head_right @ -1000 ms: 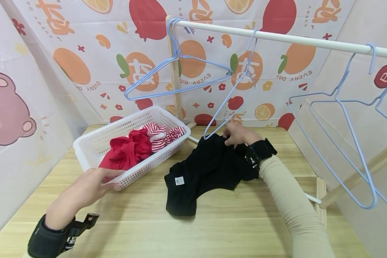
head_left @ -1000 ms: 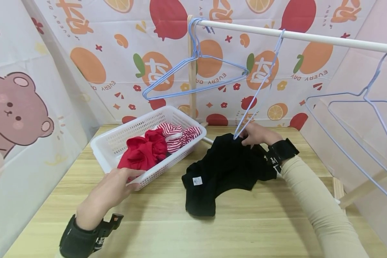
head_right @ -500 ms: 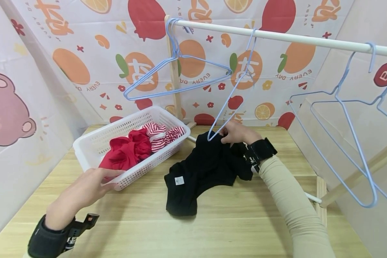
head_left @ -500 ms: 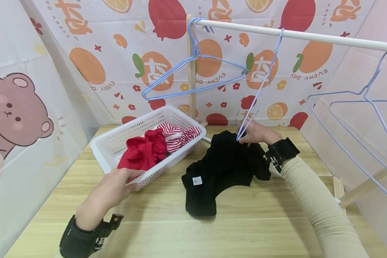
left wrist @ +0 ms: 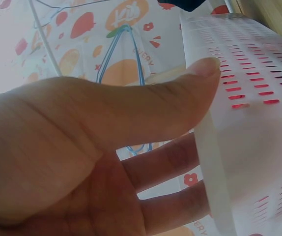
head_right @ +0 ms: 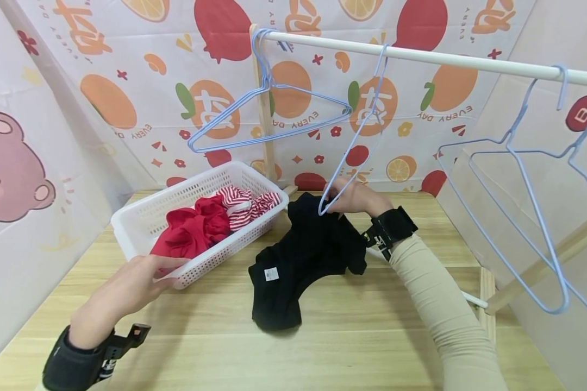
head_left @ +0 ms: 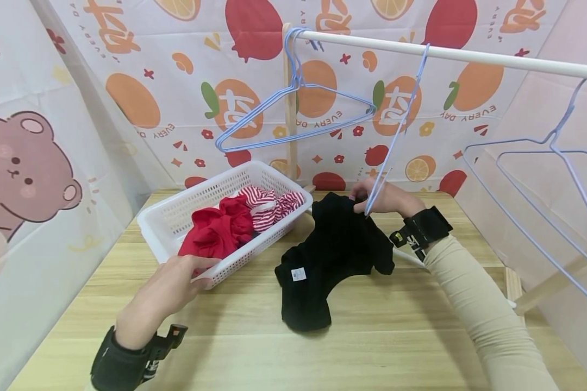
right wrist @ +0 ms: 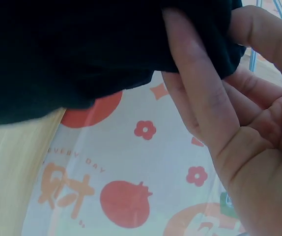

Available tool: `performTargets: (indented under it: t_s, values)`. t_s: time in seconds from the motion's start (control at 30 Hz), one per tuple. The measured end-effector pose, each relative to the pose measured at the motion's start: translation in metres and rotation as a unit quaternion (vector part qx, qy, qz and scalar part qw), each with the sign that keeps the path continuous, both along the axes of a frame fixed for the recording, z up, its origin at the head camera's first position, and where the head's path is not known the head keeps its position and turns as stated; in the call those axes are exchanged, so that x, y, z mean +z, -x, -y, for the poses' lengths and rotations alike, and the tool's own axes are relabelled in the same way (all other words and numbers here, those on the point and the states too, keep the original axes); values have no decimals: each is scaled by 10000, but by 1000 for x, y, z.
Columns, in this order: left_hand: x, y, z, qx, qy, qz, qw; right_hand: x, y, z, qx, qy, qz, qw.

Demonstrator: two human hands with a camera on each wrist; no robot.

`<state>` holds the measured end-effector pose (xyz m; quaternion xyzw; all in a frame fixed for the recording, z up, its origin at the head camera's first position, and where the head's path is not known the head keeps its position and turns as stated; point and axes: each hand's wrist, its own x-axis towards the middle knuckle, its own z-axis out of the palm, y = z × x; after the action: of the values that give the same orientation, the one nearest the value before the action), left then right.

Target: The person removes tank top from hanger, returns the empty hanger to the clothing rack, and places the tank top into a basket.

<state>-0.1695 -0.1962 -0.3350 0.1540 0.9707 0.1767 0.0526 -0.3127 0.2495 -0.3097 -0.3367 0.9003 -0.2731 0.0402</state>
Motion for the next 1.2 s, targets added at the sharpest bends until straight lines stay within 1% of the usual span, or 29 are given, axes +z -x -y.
performTargets:
  t_s: [0.07,0.2,0.37,0.5,0.6,0.77,0.9,1.1,1.2]
  values:
    - [0,0,0,-34,-4,-63,10000,1,1,2,16,36,-1,10000]
    - [0,-1,1,-88,-15,-146,9999,4,1,6,-99,32,-18,9999]
    - [0,-1,1,-106,-32,-165,9998,8,0,11,-272,54,110,9996]
    - [0,-1,0,-93,-39,-138,9999,11,-1,16,-434,260,337,9982]
    - [0,-2,0,-77,-25,-117,9999,12,-3,19,-458,463,445,9969]
    - [0,-2,0,-65,-25,-107,9999,13,-5,21,-438,788,467,9948]
    - [0,-2,0,-82,-36,-138,9999,15,-4,22,-467,1012,575,9921]
    - [-1,-1,0,-116,-53,-196,9997,19,-4,25,-633,1236,656,9881]
    - [0,-2,0,-98,-42,-184,9998,19,-5,28,-726,1280,610,9872]
